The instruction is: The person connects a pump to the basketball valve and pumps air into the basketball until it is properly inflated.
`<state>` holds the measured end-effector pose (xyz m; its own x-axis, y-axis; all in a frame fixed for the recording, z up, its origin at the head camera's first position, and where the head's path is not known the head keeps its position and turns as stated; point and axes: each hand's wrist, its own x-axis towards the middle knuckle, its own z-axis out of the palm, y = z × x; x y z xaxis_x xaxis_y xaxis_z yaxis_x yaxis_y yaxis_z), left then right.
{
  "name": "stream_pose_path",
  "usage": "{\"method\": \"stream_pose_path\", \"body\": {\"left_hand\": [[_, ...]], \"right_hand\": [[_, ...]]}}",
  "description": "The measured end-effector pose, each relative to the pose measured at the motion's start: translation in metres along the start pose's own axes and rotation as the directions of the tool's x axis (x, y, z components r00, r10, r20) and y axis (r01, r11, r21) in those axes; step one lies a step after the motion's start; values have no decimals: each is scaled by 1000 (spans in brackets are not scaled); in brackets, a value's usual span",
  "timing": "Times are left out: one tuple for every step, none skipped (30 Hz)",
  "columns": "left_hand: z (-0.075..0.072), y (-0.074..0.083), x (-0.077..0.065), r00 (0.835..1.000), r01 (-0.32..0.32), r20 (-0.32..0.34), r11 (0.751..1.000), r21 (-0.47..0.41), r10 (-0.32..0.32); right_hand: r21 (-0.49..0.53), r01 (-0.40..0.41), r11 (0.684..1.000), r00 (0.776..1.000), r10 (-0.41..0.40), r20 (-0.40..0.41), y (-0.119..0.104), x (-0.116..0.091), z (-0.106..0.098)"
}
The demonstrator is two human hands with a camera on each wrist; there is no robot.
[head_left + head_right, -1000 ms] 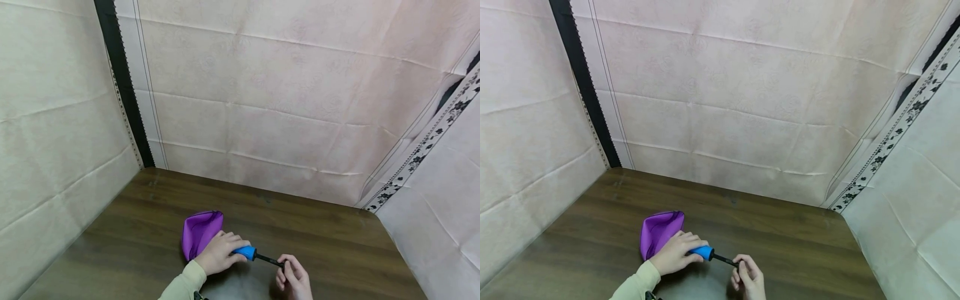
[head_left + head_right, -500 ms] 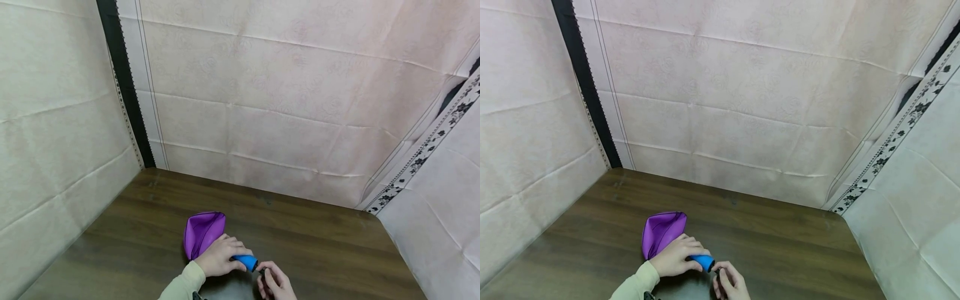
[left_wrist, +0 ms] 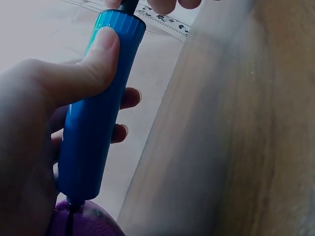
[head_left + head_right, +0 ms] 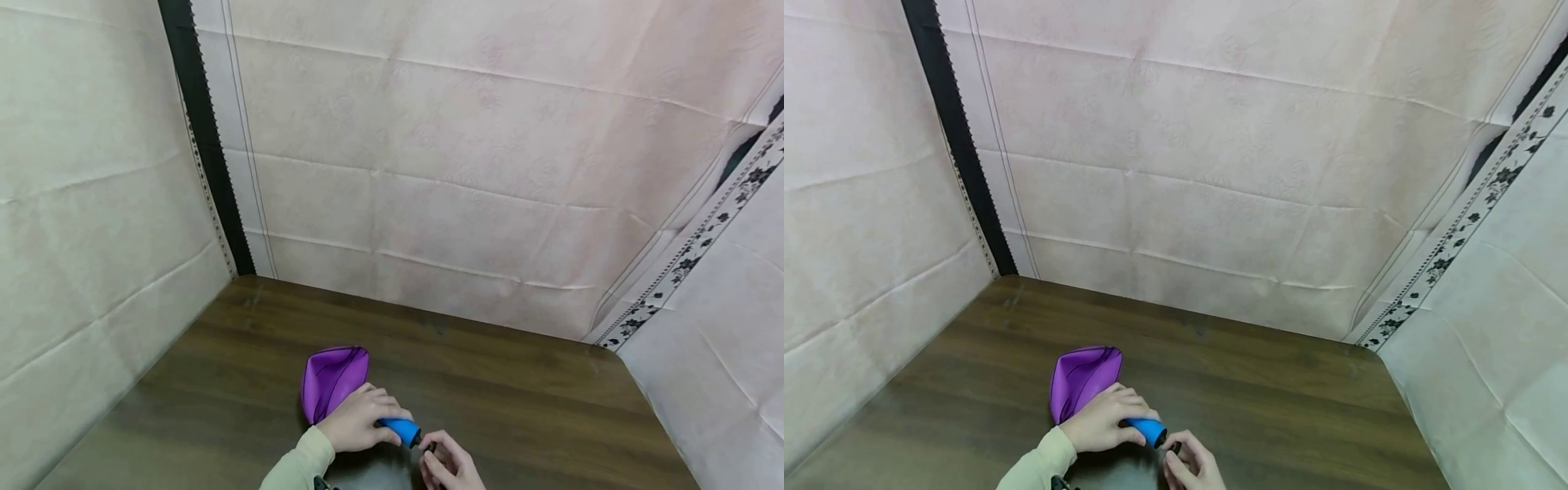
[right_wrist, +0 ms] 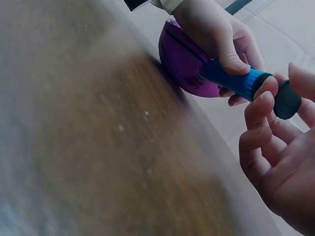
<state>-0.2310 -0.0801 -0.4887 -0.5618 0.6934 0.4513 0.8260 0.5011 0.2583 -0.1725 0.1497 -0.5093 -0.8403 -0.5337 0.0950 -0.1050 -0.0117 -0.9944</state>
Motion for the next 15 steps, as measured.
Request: {"method": "stream_pose_path", "body": {"left_hand": [[0,0,0,1000,-5,4,1000,-1,5],[-1,-1,1,1000,-14,9,1000,-5,14],[-2,-1,1,1000,-18,14,1000,-13,18],[-3,-2,1,1000,-18,18,1000,-22,18],[-5,-3,1,1000,-16,17,999,-28,16],[-7,-4,1,1000,-11,12,1000,-26,11],[-10,-5,0,1000,0,6,1000,-30,0],[-13,-6,0,1000,13,-5,1000,-28,-13],[-15,-8,-1,999,32,-20,999,-28,-32],[-18,-9,-2,998,49,-36,999,-24,-50],[-20,-11,-2,997,62,-53,998,-19,-63],[-21,-12,-3,995,71,-67,997,-12,-72],[-22,-13,-4,994,80,-78,997,-15,-81],[-23,-13,-4,992,84,-91,996,-14,-85],[-22,-13,-4,992,82,-100,997,-12,-83]], "right_hand": [[4,-4,1000,1000,4,4,-1,0,-1],[0,4,1000,1000,-4,16,-1,-1,-2],[-3,43,999,998,-43,35,-2,-1,-4],[5,78,997,996,-78,51,-4,-1,-5],[14,127,992,989,-127,69,-5,-2,-8],[30,164,986,983,-166,81,-7,-3,-11],[50,221,974,970,-224,94,-9,-3,-14],[73,285,956,950,-292,109,-11,-4,-17],[119,332,936,932,-345,112,-13,-5,-21],[169,368,914,915,-388,110,-15,-6,-24],[211,407,889,894,-435,109,-16,-7,-28],[249,438,864,874,-474,106,-18,-7,-30],[289,470,834,850,-516,108,-18,-8,-31],[321,489,811,832,-544,108,-19,-7,-31],[338,498,798,823,-558,105,-19,-7,-31]]}}
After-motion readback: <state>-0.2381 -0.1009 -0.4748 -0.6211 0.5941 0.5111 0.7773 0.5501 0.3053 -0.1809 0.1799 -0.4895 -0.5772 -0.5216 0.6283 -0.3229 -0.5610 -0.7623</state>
